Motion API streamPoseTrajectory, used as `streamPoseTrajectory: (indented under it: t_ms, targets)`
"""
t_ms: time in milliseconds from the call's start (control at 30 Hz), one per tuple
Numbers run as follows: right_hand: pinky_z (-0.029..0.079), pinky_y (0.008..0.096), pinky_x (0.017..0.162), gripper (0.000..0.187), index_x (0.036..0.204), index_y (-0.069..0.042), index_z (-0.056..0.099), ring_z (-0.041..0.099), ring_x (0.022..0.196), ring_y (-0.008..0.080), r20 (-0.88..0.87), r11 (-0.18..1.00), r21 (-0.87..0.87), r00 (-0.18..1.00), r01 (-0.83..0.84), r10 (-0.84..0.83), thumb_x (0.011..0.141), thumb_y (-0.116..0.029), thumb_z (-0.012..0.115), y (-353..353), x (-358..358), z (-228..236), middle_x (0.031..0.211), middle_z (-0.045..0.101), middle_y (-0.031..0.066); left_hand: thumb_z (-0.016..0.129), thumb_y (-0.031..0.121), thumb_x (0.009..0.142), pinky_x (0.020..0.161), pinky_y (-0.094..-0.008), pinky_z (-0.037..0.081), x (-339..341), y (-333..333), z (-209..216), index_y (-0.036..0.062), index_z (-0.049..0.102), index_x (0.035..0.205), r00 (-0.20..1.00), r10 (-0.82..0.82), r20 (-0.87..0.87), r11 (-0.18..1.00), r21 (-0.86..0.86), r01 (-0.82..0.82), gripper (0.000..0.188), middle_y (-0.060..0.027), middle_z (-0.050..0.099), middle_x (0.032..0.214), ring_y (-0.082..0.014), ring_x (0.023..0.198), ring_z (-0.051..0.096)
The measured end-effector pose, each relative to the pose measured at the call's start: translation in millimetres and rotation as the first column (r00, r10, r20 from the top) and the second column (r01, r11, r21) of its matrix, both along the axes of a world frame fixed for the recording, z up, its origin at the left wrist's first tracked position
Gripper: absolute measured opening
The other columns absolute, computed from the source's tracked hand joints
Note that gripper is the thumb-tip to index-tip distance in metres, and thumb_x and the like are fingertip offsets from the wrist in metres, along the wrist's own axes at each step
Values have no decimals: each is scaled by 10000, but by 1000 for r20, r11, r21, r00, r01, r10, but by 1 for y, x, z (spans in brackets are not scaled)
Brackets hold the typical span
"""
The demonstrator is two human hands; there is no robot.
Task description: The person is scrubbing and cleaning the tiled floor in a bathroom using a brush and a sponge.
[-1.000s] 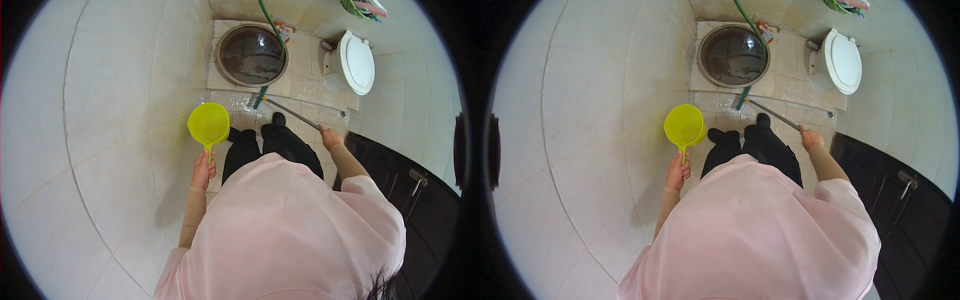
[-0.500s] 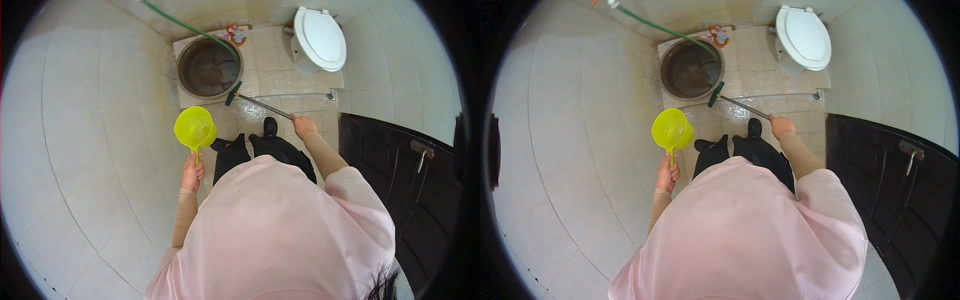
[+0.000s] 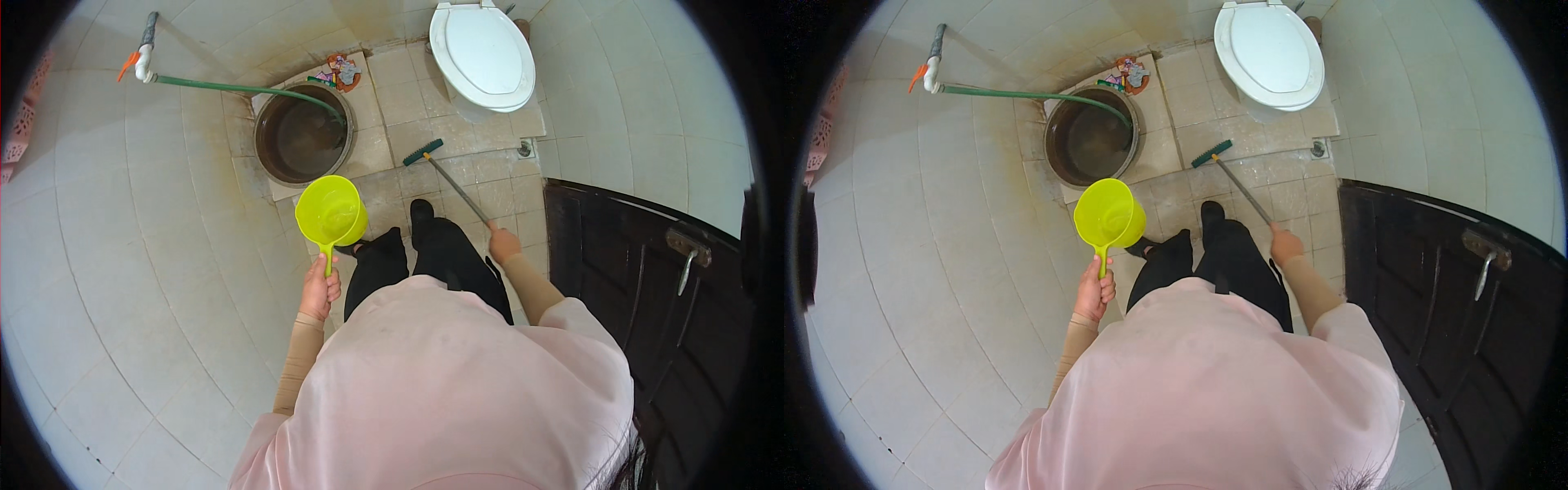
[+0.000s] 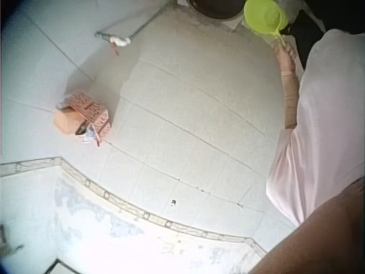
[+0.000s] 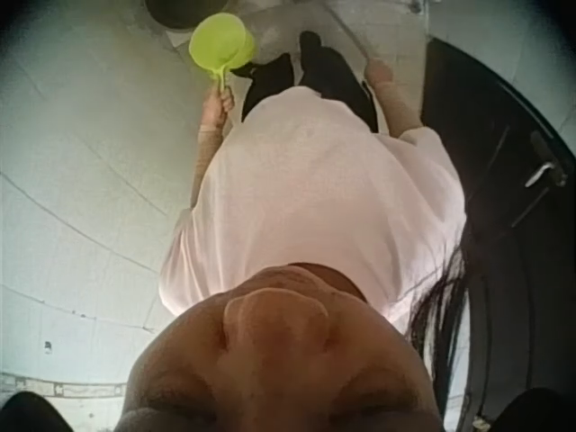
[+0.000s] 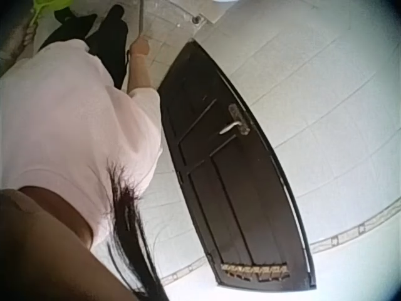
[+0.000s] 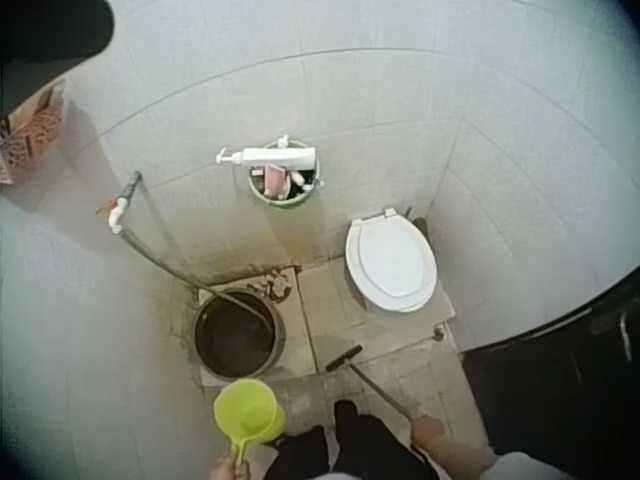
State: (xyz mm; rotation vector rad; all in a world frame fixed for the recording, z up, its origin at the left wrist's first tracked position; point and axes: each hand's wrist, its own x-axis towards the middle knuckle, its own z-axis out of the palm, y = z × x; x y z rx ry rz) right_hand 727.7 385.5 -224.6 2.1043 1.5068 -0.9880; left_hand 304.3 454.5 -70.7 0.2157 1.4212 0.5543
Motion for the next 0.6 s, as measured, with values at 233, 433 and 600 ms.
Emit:
streamPoseTrajectory:
  t_ms: [233, 433, 600]
  targets:
    - [500, 483, 815, 334, 1251, -83, 493, 620, 964, 412, -140, 979, 123, 979, 162, -145, 925, -133, 436, 105, -63, -86, 1011, 635, 248, 380, 419, 1019, 364, -220, 179, 24, -10, 16, 97, 503, 1035, 999, -37, -36, 999, -21, 36, 345, 56, 292, 558, -51, 396, 215]
    - [489, 495, 844, 422, 1318, -104, 480, 612, 994, 409, -252, 950, 152, 940, 272, -228, 898, -111, 446, 160, -75, -102, 1056, 634, 250, 375, 423, 1019, 366, -224, 173, 15, 4, 27, 103, 497, 1045, 995, -71, -67, 996, -57, 68, 343, 60, 286, 554, -50, 396, 209]
    - [487, 511, 784, 454, 1353, -136, 486, 633, 904, 405, -111, 964, 132, 970, 232, -218, 901, -121, 440, 70, -46, -53, 968, 658, 233, 379, 417, 1020, 364, -224, 175, 15, 32, 19, 107, 505, 1038, 996, -68, -62, 997, -47, 65, 334, 61, 278, 546, -47, 396, 202]
